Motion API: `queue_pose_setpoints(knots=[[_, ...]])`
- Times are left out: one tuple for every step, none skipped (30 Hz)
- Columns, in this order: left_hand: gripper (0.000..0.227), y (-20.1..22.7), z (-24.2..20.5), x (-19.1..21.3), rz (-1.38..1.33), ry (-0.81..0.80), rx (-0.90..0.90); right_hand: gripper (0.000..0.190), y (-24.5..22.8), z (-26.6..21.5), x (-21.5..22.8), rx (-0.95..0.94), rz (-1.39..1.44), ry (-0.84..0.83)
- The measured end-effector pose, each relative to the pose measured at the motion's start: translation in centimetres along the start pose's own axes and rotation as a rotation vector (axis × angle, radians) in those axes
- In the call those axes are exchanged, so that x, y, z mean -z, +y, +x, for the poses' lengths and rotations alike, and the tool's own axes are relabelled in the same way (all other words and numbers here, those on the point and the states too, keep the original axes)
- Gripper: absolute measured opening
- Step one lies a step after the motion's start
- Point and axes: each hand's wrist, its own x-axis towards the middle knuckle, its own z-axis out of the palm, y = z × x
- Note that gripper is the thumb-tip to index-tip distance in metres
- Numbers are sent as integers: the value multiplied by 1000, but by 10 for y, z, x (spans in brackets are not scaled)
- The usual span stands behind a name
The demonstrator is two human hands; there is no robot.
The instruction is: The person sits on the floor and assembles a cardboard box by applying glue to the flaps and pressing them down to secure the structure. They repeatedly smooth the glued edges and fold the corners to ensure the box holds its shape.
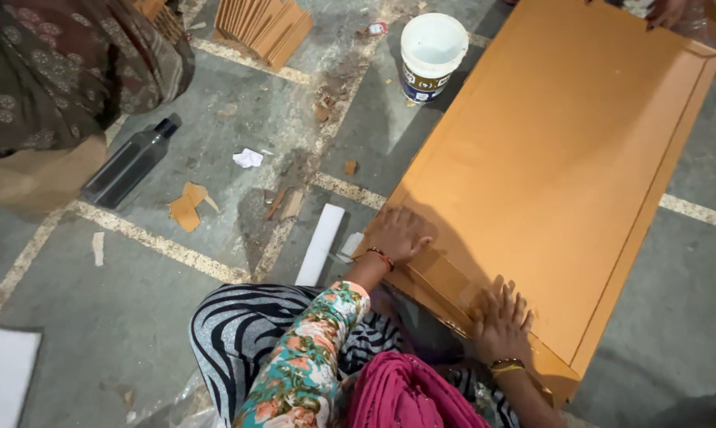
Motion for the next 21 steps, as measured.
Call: queue_pose_setpoints(knots=[[61,2,-1,-6,35,-42,-4,57,2,-1,0,38,-11,10],[62,1,1,-13,16,-10,-55,55,4,0,0,75,-23,19],[62,-2,2,-21,-3,22,-105,55,5,3,0,104,38,64],[62,-3,5,-29,-21,54,-154,55,5,6,1,133,98,108],[62,-3,7,-35,-12,10,-170,55,3,8,4,161,162,149],[61,-1,9,-40,-4,-35,-186,55,1,9,8,152,180,122],[60,0,10,-42,3,-80,-198,55,2,8,15,147,199,93],[60,1,10,-43,17,-97,-208,55,2,7,24,141,217,63],[59,1,12,-41,34,-112,-216,52,1,8,32,175,294,88],[58,0,13,-38,50,-127,-225,50,0,7,40,208,370,113],[59,-1,14,-34,39,-147,-222,48,0,7,49,241,445,137],[61,-1,15,-31,27,-166,-218,43,-3,6,56,281,506,145],[62,-1,17,-29,14,-183,-215,38,-5,5,61,320,564,154],[63,-1,17,-27,-9,-149,-220,33,-6,5,64,360,623,162],[64,-1,17,-26,-32,-113,-228,30,-5,7,65,380,665,127],[66,-2,19,-24,-55,-76,-235,26,-4,8,64,400,706,92],[66,-2,21,-23,-77,-112,-233,23,0,11,59,418,745,58],[66,-3,21,-22,-99,-148,-231,23,5,11,52,443,761,65],[67,-3,22,-22,-124,-184,-228,24,10,6,42,469,775,70],[65,-2,23,-24,-117,-162,-239,26,16,0,30,494,790,74],[64,-1,24,-26,-107,-137,-243,25,23,-2,14,526,812,118]])
